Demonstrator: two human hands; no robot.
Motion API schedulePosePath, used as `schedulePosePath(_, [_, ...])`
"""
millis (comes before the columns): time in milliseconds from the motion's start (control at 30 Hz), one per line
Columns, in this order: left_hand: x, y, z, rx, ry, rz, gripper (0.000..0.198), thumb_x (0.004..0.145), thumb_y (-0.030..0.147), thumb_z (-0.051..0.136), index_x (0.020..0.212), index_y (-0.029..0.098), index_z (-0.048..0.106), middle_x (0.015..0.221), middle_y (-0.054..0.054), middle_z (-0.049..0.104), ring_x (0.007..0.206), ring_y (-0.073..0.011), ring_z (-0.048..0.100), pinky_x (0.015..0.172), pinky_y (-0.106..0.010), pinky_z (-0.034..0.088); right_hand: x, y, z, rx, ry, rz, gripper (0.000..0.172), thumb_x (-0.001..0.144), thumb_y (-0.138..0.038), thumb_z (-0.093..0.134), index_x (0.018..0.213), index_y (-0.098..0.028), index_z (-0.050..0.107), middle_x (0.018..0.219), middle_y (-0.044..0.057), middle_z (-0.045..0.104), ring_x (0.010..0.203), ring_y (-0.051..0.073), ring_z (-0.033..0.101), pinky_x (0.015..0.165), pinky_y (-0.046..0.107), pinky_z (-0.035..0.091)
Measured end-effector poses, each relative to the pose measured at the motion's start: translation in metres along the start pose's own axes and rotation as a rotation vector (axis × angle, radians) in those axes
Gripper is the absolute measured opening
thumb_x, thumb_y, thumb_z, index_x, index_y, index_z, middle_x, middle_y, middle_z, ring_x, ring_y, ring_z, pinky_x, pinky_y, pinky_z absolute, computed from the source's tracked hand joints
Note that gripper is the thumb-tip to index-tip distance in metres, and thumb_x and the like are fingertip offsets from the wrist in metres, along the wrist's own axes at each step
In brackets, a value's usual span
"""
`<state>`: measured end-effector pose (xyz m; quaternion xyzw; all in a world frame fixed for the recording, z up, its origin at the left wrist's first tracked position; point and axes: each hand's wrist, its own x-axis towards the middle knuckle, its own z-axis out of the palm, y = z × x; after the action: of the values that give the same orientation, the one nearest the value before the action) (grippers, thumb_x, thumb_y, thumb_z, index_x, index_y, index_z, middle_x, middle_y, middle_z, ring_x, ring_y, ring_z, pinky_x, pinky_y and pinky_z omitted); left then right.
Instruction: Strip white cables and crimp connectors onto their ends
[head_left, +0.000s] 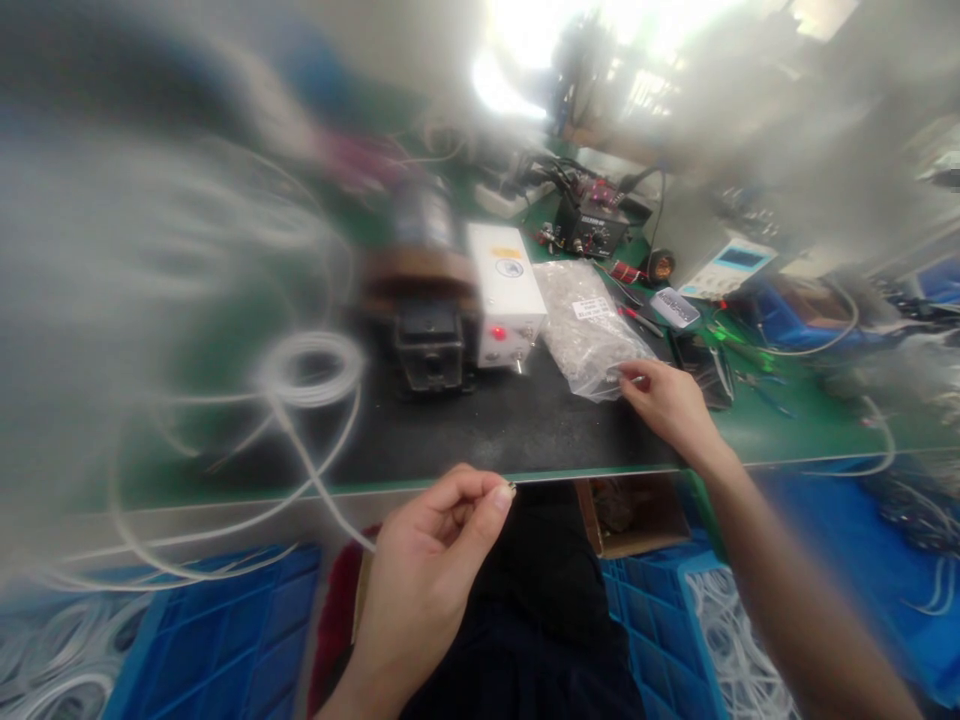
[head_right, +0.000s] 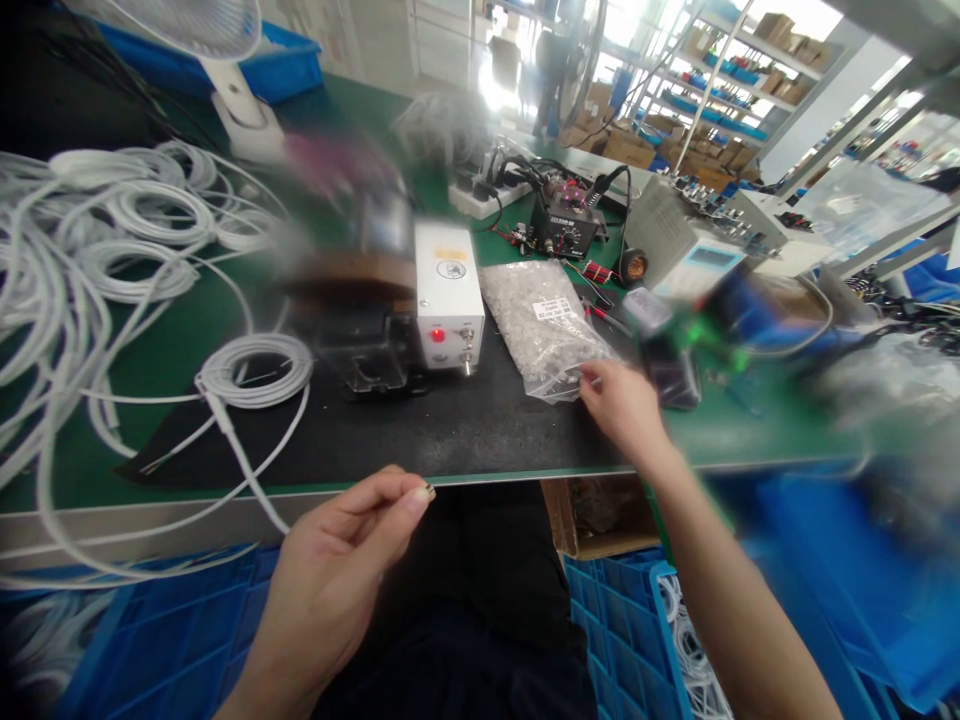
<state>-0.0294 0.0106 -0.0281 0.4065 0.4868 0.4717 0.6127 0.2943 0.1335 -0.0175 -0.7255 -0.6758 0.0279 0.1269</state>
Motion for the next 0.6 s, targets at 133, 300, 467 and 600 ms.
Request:
schedulePosePath(133, [-0.001, 0.001, 0.0, 0.028, 0.026, 0.021, 0.026, 0.1, 0.041, 0.077, 0.089, 0.017, 0.077, 0.075, -0.001, 0.062, 0.061, -0.0099, 0.048, 0.051, -0.02, 0.033, -0.023, -0.011, -0.018, 0.198, 0.042, 0.027, 0.03, 0.1, -0.036, 0.068, 0.118, -0.016, 0.081, 0.096, 0.011, 0.082, 0.083, 0.027, 0.075, 0.079, 0.04, 0.057])
schedulePosePath(300, [-0.003, 0.009, 0.006, 0.07, 0.045, 0.068, 0.022, 0.099, 0.037, 0.078, 0.087, 0.019, 0.076, 0.074, 0.001, 0.059, 0.063, -0.0101, 0.05, 0.057, -0.021, 0.037, -0.089, -0.05, -0.039, 0.862, -0.212, 0.112, 0.031, 0.105, -0.05, 0.071, 0.121, -0.024, 0.077, 0.086, 0.003, 0.075, 0.068, 0.017, 0.065, 0.056, 0.026, 0.048])
schedulePosePath(467, [-0.008, 0.013, 0.009, 0.119, -0.017, 0.083, 0.019, 0.103, 0.033, 0.074, 0.089, 0.021, 0.076, 0.077, 0.001, 0.06, 0.065, -0.0105, 0.051, 0.058, -0.022, 0.038, -0.132, -0.092, -0.027, 1.398, -0.424, 0.223, 0.016, 0.104, -0.038, 0.078, 0.114, -0.026, 0.079, 0.084, 0.0, 0.071, 0.061, 0.01, 0.058, 0.053, 0.02, 0.043])
schedulePosePath(600, [-0.012, 0.014, 0.009, 0.203, -0.034, 0.119, 0.016, 0.105, 0.029, 0.071, 0.091, 0.022, 0.076, 0.08, 0.002, 0.062, 0.068, -0.0112, 0.055, 0.061, -0.022, 0.041, -0.136, -0.109, -0.014, 1.631, -0.514, 0.251, 0.016, 0.103, -0.035, 0.079, 0.115, -0.024, 0.081, 0.082, 0.0, 0.069, 0.058, 0.008, 0.056, 0.048, 0.017, 0.04])
